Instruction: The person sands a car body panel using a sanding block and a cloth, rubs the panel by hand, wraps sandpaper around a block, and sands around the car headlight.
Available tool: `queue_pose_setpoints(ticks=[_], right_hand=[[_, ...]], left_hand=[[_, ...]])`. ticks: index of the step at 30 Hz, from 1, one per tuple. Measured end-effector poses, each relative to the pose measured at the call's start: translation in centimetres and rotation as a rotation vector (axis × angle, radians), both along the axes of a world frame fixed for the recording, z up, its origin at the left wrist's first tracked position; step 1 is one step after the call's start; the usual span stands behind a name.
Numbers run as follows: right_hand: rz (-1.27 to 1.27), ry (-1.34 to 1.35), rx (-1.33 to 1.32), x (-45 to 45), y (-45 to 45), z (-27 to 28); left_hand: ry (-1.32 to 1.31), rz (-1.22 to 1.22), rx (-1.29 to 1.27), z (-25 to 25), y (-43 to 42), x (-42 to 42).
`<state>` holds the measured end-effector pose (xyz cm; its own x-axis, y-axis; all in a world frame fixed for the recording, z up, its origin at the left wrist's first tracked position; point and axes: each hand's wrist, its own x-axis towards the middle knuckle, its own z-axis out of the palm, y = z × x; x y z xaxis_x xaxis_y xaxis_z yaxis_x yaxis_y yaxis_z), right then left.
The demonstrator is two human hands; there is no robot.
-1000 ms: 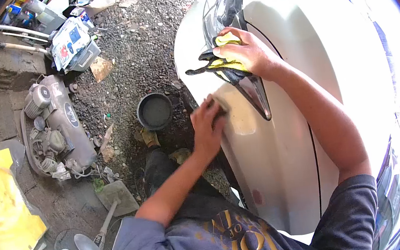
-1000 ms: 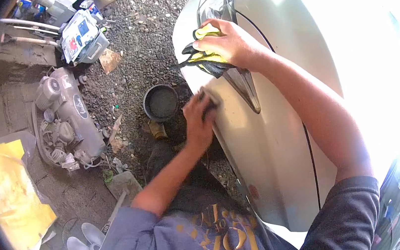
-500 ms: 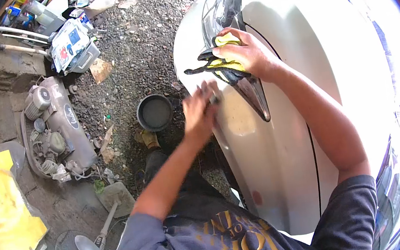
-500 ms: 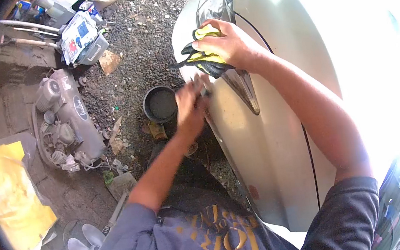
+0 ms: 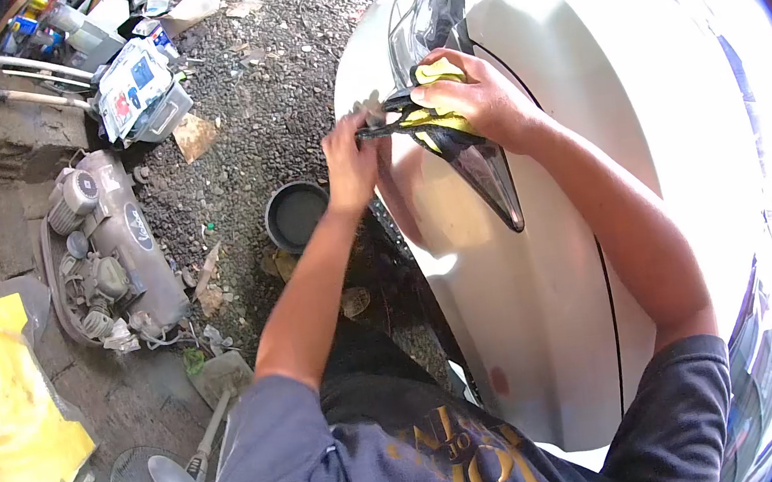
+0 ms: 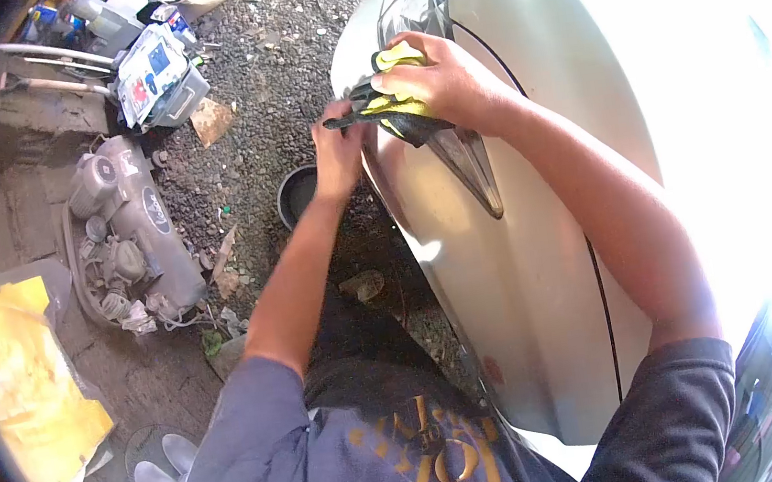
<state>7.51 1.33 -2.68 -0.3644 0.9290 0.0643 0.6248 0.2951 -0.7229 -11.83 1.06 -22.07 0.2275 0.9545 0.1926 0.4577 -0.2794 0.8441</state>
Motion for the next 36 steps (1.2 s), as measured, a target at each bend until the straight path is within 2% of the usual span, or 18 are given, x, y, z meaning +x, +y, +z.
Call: queue_pose_setpoints(ticks=[1, 2, 5, 9, 11, 13, 15, 17, 20, 22, 25, 26, 28, 29, 31, 34, 35, 36], right_hand=[[0.050, -0.071, 0.148, 0.2, 0.1, -0.5], [-0.072, 0.077, -0.101, -0.5, -0.2, 0.3], [-0.166, 0.239, -0.310, -0.6, -0.2, 0.4], [-0.141, 0.186, -0.272, -0.5, -0.2, 0.5], [-0.016, 0.037, -0.001, 0.0, 0.2, -0.3], [0.264, -0.307, 0.571, 0.4, 0.9, -0.4], [-0.068, 0.105, -0.057, -0.8, -0.1, 0.6], [-0.232, 0.360, -0.334, -1.5, -0.4, 1.1], [0.085, 0.013, 0.083, 0.3, 0.2, -0.3], [0.199, -0.163, 0.299, 0.8, 0.4, -0.8], [0.110, -0.150, 0.093, -0.2, 0.0, 0.4], [-0.059, 0.042, -0.247, -0.7, -0.1, 1.3], [-0.184, 0.276, -0.427, -1.0, -0.3, 0.9], [-0.234, 0.381, -0.525, -1.1, -0.4, 0.7], [-0.216, 0.250, -0.493, -1.2, -0.4, 1.4], [-0.237, 0.190, -0.464, -1.5, -0.5, 1.5], [-0.254, 0.192, -0.462, -1.7, -0.7, 1.5], [-0.260, 0.185, -0.461, -1.8, -0.8, 1.5]], left_hand=[[-0.054, 0.110, 0.230, -2.9, 1.3, 0.6], [-0.065, 0.077, 0.136, -3.4, 0.8, 0.4], [-0.150, 0.044, 0.184, -0.5, -7.7, -0.1], [-0.037, 0.021, 0.165, -0.2, -6.1, -0.3], [-0.117, -0.004, 0.113, -1.0, -0.6, 0.0], [-0.082, 0.047, 0.043, -1.5, -0.3, 0.5], [-0.053, 0.028, 0.034, 1.1, -2.6, 0.2], [-0.119, 0.030, 0.148, 0.3, -8.6, 0.3], [-0.147, -0.026, 0.113, 0.2, -7.8, -0.1], [-0.102, -0.043, 0.040, -0.7, -1.1, -0.2], [-0.096, -0.004, -0.052, -3.0, 0.7, 0.2], [-0.101, -0.003, 0.054, -2.6, -1.6, 0.2], [-0.125, 0.014, 0.227, 0.1, -7.3, 0.2], [-0.061, -0.016, 0.079, 1.8, -10.6, -0.2], [-0.119, -0.041, 0.021, 1.7, -12.3, -0.5], [-0.068, -0.099, 0.007, 1.7, -4.5, -0.5], [-0.118, -0.017, 0.067, -1.9, -1.0, 0.1], [-0.089, 0.069, 0.171, -1.6, -0.1, 0.7]])
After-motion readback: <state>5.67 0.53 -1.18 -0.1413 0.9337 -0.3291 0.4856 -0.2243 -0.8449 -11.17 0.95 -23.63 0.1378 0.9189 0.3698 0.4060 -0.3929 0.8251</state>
